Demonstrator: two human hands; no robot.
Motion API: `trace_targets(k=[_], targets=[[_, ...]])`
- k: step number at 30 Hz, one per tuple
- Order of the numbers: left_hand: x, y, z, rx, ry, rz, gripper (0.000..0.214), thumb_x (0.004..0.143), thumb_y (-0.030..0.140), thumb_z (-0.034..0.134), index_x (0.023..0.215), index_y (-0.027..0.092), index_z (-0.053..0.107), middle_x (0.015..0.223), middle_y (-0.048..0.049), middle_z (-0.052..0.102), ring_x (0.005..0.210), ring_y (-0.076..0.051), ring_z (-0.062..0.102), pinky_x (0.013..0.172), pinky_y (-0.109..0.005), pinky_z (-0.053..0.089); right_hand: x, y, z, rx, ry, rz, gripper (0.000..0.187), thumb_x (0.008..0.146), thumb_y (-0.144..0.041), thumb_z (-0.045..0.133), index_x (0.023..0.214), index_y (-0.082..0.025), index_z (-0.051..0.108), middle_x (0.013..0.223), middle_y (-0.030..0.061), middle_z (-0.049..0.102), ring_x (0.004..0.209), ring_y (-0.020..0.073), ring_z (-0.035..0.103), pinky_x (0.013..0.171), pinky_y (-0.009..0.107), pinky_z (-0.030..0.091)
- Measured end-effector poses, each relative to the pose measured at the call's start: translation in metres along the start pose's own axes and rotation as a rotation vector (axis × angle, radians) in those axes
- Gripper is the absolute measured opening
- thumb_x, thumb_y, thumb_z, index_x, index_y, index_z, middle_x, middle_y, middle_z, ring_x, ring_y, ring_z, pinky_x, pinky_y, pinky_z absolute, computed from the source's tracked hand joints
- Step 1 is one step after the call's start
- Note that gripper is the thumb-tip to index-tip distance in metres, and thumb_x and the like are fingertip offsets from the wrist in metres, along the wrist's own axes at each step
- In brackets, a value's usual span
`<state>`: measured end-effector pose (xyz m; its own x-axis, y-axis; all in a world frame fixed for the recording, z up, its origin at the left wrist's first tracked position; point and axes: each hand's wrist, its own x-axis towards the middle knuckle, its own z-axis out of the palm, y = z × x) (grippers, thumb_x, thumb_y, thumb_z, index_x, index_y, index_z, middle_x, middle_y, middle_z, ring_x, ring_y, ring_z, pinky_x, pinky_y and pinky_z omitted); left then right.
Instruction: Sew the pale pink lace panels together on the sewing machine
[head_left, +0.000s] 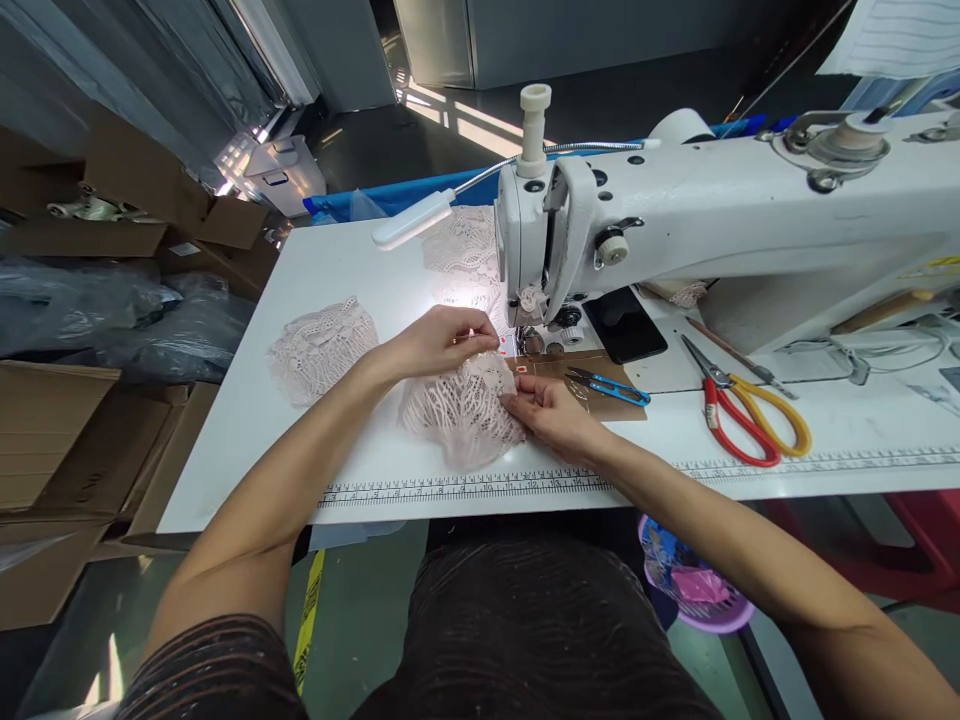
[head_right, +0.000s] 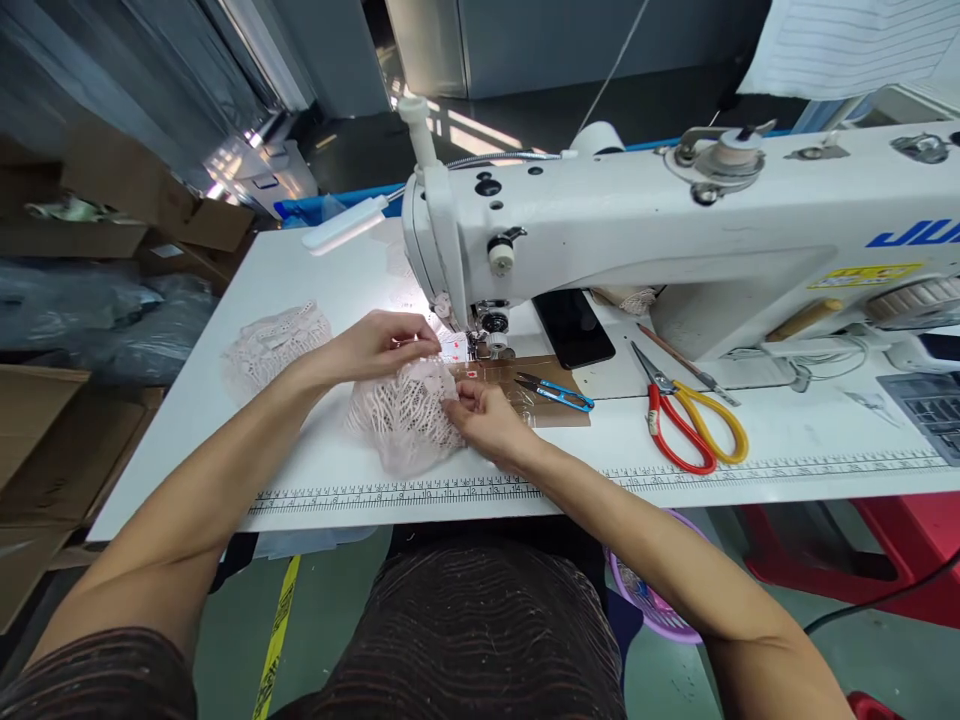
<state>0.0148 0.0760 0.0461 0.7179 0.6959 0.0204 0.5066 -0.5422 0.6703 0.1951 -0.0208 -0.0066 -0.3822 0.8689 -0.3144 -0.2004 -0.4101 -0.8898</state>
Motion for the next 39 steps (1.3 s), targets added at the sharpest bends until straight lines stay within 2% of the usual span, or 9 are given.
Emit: trace_targets(k=[4,7,10,13,15,18,22,29,39], targets=[[0.021,-0.015,0.015,0.471,-0.005,0.14,0.021,0.088,0.037,0.065,0.093,0.018,0.069,0.086,-0.0032,0.069,0.069,-0.013,0.06,0.058,-0.024,0.04,-0.021,0.003,0.002,0.065,-0.054,0.219,0.023,0.076,-0.028,0.079,0.088,-0.018,0.062,0.085,0.0035,0.071,0.082,0.0143,0.069,0.079,0.03,0.061],[0.008,-0.021,0.025,0.654,0.218,0.249,0.028,0.09,0.041,0.064,0.101,0.015,0.066,0.099,-0.0091,0.068,0.08,-0.019,0.062,0.063,-0.029,0.046,-0.043,-0.002,-0.012,-0.053,-0.212,0.289,0.021,0.082,-0.029,0.074,0.093,-0.016,0.062,0.088,0.0055,0.071,0.086,0.0167,0.071,0.077,0.031,0.062],[-0.021,-0.017,0.026,0.62,0.301,0.453,0.03,0.095,0.044,0.057,0.096,0.015,0.064,0.093,-0.0075,0.068,0.076,-0.017,0.062,0.062,-0.029,0.05,-0.046,-0.017,-0.038,-0.428,-0.236,0.141,0.018,0.09,-0.03,0.061,0.101,-0.016,0.066,0.086,0.006,0.072,0.079,0.017,0.07,0.068,0.031,0.06],[-0.047,-0.008,0.029,0.559,0.065,0.62,0.041,0.093,0.052,0.055,0.103,0.013,0.064,0.1,-0.0107,0.069,0.085,-0.02,0.065,0.069,-0.034,0.055,-0.028,-0.033,-0.058,-0.825,-0.023,-0.158,0.021,0.093,-0.025,0.053,0.104,-0.017,0.069,0.087,0.0064,0.073,0.075,0.0172,0.067,0.07,0.032,0.056],[-0.054,-0.005,0.034,0.627,-0.016,0.662,0.029,0.097,0.039,0.052,0.103,0.013,0.064,0.104,-0.0119,0.07,0.087,-0.02,0.065,0.072,-0.035,0.056,-0.011,-0.039,-0.062,-1.035,0.063,-0.33,0.025,0.094,-0.026,0.05,0.106,-0.017,0.07,0.09,0.0077,0.073,0.077,0.0189,0.067,0.073,0.033,0.054],[-0.051,-0.009,0.046,0.768,0.082,0.699,0.018,0.098,0.013,0.047,0.093,0.014,0.064,0.094,-0.0077,0.072,0.077,-0.016,0.064,0.068,-0.03,0.054,0.008,-0.037,-0.055,-1.322,0.055,-0.493,0.033,0.096,-0.025,0.044,0.119,-0.018,0.067,0.102,0.0119,0.07,0.085,0.0227,0.065,0.075,0.035,0.051],[-0.042,-0.013,0.058,0.731,0.239,0.77,0.014,0.096,0.015,0.053,0.087,0.013,0.063,0.087,-0.0067,0.072,0.072,-0.015,0.063,0.066,-0.029,0.054,0.018,-0.026,-0.047,-1.604,0.045,-0.47,0.04,0.096,-0.025,0.043,0.132,-0.021,0.062,0.112,0.0157,0.062,0.082,0.0231,0.061,0.066,0.033,0.047],[-0.045,-0.01,0.058,0.592,0.247,0.725,0.013,0.093,0.018,0.057,0.085,0.015,0.066,0.092,-0.0065,0.074,0.074,-0.014,0.065,0.068,-0.03,0.054,0.02,-0.021,-0.043,-1.641,0.162,-0.43,0.038,0.096,-0.027,0.046,0.129,-0.025,0.065,0.111,0.0147,0.062,0.081,0.0233,0.06,0.058,0.03,0.043],[-0.045,-0.012,0.058,0.635,0.299,0.713,0.015,0.092,0.018,0.057,0.081,0.016,0.068,0.092,-0.0051,0.075,0.072,-0.013,0.065,0.066,-0.03,0.05,0.011,-0.026,-0.076,-1.336,-0.03,-0.664,0.038,0.096,-0.026,0.044,0.127,-0.024,0.067,0.102,0.0091,0.063,0.086,0.0184,0.06,0.078,0.034,0.052]])
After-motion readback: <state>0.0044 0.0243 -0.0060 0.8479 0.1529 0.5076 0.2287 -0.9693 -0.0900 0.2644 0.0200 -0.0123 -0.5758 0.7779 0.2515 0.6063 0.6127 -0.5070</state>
